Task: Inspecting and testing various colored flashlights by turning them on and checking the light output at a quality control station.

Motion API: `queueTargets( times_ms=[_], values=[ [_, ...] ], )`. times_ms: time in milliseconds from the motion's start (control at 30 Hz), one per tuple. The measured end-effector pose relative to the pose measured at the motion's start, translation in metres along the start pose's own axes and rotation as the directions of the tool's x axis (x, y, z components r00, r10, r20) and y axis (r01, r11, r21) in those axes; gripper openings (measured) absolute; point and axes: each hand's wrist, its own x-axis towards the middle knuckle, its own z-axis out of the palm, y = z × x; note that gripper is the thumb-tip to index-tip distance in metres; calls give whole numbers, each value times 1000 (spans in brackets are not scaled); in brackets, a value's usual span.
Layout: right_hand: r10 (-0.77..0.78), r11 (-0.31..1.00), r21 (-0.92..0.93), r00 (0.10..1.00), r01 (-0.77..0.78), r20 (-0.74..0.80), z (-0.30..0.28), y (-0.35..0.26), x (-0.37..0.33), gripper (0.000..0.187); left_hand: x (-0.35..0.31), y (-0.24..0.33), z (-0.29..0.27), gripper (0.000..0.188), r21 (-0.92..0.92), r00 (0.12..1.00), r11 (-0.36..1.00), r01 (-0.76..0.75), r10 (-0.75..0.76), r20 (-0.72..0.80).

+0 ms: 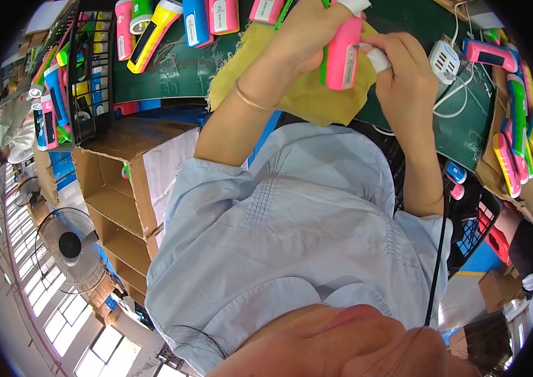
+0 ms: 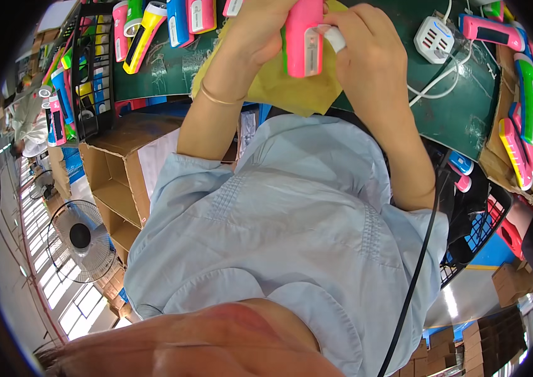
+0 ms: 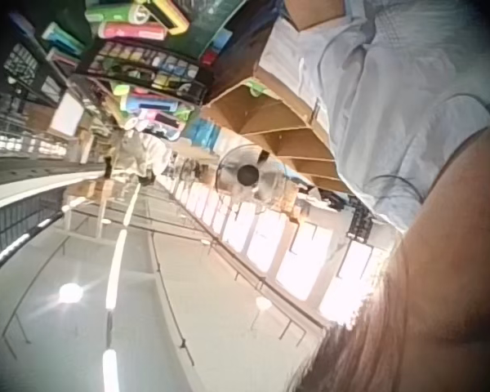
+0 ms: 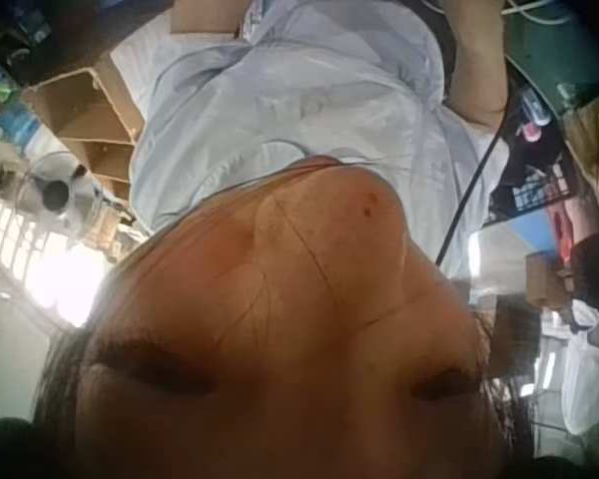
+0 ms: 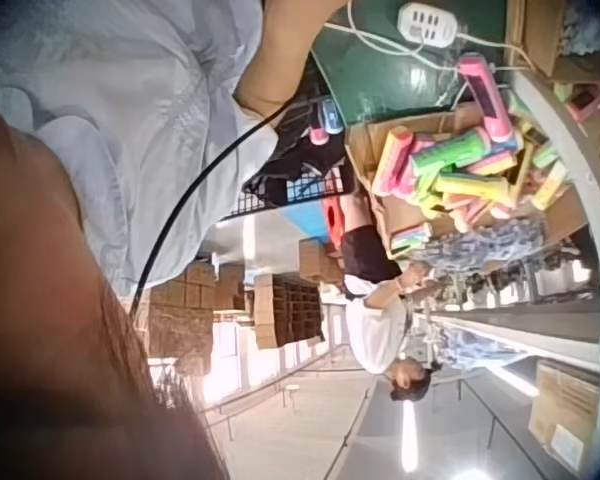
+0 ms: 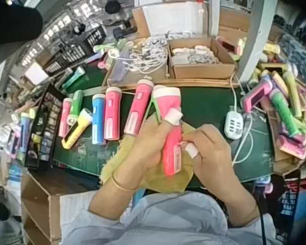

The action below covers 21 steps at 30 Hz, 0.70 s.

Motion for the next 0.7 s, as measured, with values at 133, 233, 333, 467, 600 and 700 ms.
queueTargets(
  times_ms=[133, 233, 333, 467, 600, 700],
  values=[
    [66, 976, 209, 998, -68, 18, 2, 4, 2, 15, -1, 0, 8, 21, -30, 998, 998, -55, 54, -24],
    [-192, 981, -37, 956, 189, -223, 6, 8, -1, 13, -2, 1, 11, 24, 6, 1000, 1000, -25, 25, -11],
    [29, 791, 551, 916, -266, 400, -21, 25, 4, 10, -13, 3, 14, 32, -77, 1000, 997, 13, -14, -19],
    [77, 712, 603, 894, -359, 441, -18, 13, -26, 37, -18, 10, 14, 42, -96, 967, 970, -222, 231, 105],
    [-477, 815, 357, 878, 456, -32, -1, 8, -47, 32, -19, 4, 16, 46, -269, 971, 938, -219, 238, 39],
    [-571, 789, 273, 821, 550, -6, -6, 5, -58, 37, -19, -6, 9, 48, -444, 996, 891, -90, 71, -59]
  ],
)
